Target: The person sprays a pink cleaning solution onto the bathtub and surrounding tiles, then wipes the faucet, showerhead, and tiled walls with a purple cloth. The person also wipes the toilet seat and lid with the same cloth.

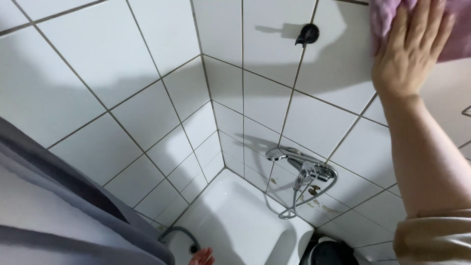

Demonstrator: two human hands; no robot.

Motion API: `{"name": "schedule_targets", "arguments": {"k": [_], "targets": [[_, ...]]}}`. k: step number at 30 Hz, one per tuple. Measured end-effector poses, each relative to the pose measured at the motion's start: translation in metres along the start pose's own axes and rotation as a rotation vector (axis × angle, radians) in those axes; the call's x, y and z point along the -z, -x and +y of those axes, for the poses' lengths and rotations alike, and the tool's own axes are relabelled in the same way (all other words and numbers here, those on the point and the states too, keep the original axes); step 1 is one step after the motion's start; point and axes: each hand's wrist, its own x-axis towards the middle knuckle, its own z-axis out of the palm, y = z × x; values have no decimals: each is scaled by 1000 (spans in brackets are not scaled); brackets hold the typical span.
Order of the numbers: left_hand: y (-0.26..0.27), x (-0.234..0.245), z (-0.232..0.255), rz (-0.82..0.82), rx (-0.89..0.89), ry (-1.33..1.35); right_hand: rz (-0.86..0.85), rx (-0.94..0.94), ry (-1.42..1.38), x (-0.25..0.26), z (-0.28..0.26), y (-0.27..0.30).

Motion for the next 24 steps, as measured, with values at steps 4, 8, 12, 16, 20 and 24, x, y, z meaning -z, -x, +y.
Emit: {"name": "schedule_targets", "arguments": {"k": [4,8,12,16,20,24], "targets": [[22,-21,1,-98,77,9,62,102,-11,-9,-17,25],[39,-37,-10,-57,57,6,-50,75,-95,-27,-23,39],[80,-94,-25,30,6,-53,-261,43,-174,-43,-39,56],[128,-155,-26,68,47,-21,-85,258,153,-75,-37,108],[121,-154,-30,0,54,-63,-399,416,126,-74,-11,167],[134,-170,-23,-49,19,-111,-776,489,392,-42,34,192]]}}
